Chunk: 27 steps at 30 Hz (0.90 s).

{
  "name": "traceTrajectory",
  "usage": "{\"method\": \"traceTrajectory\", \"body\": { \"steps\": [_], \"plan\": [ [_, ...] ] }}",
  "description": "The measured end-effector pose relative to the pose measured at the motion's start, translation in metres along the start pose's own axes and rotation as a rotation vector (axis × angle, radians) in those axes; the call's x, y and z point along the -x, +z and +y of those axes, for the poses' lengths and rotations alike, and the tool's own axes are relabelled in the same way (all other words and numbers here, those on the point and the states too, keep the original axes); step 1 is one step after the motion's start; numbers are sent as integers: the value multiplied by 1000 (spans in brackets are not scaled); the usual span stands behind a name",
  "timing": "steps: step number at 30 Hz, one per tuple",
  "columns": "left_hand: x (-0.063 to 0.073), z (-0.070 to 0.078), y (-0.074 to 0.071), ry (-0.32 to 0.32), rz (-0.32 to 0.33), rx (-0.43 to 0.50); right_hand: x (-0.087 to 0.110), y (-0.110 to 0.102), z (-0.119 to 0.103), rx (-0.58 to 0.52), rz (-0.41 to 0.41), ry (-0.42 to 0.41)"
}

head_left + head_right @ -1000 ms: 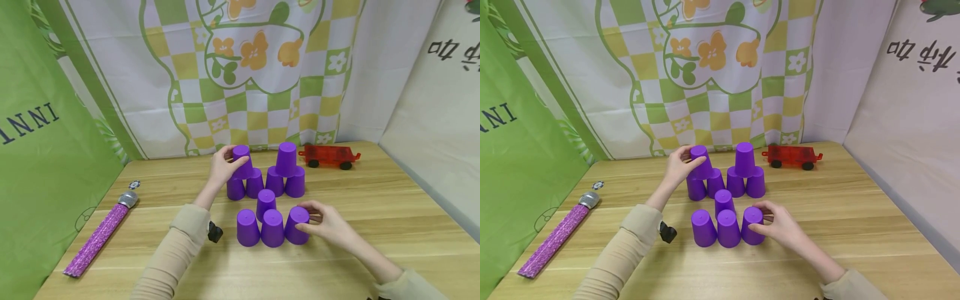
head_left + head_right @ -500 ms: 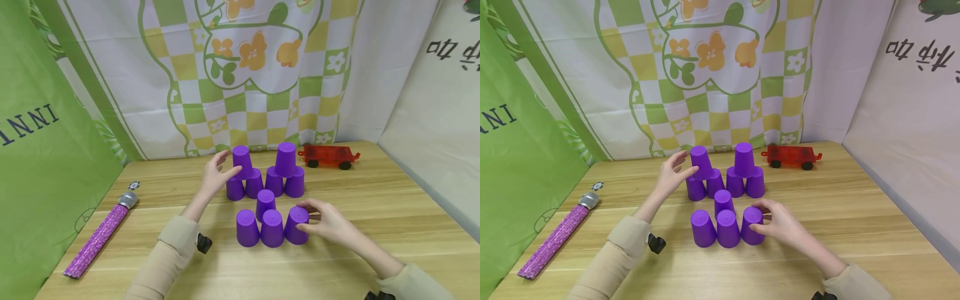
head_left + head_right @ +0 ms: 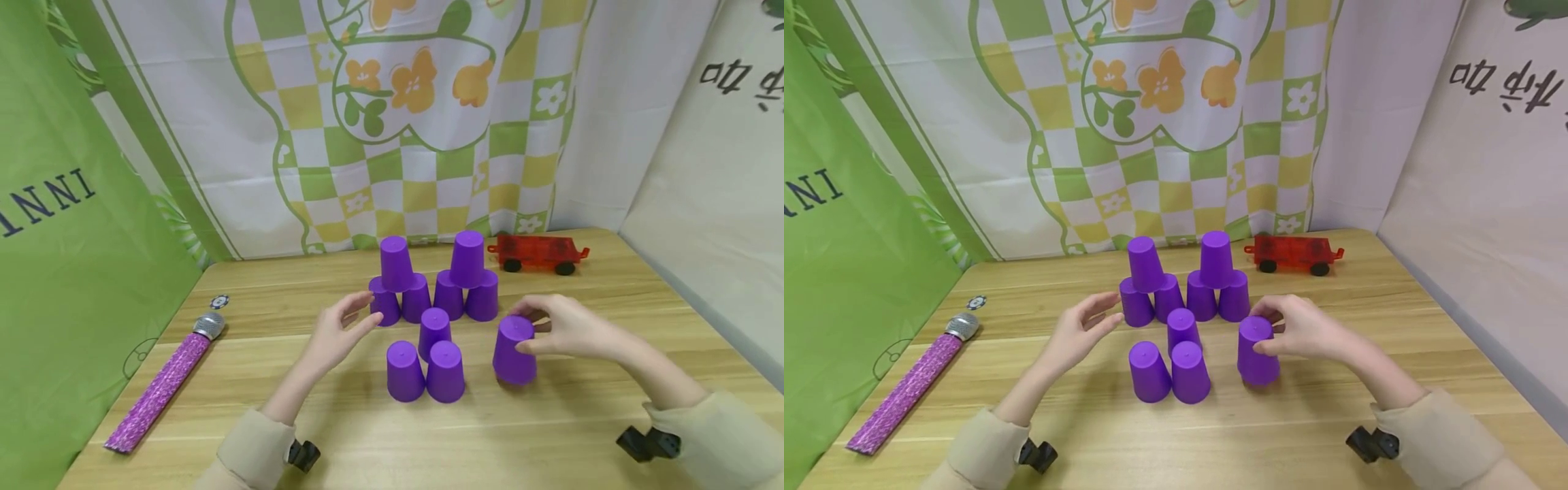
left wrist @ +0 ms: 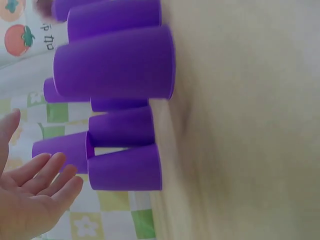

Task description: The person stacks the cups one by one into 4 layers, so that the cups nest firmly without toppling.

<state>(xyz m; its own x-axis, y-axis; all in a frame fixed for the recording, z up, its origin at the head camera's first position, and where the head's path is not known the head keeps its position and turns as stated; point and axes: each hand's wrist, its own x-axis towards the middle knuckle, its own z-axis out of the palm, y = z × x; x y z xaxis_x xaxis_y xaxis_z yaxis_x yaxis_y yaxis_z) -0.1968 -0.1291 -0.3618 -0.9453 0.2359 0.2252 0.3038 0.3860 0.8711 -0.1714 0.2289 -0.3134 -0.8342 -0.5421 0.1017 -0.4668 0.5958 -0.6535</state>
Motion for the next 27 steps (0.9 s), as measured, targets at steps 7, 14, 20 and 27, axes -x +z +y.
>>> {"method": "traceTrajectory", "body": {
  "steps": [7, 14, 20, 27],
  "plan": [
    [27, -6, 11, -30, -104, -25, -14, -64, -22, 72, 29, 67],
    [34, -8, 19, -18, -210, -48, -45, -106, -59, 94, 85, 122],
    [34, -9, 25, 7, -246, -37, -85, -113, -85, 155, 66, 95],
    [32, -8, 33, 48, -243, -13, -128, -98, -93, 187, 51, 64]
  ]
}}
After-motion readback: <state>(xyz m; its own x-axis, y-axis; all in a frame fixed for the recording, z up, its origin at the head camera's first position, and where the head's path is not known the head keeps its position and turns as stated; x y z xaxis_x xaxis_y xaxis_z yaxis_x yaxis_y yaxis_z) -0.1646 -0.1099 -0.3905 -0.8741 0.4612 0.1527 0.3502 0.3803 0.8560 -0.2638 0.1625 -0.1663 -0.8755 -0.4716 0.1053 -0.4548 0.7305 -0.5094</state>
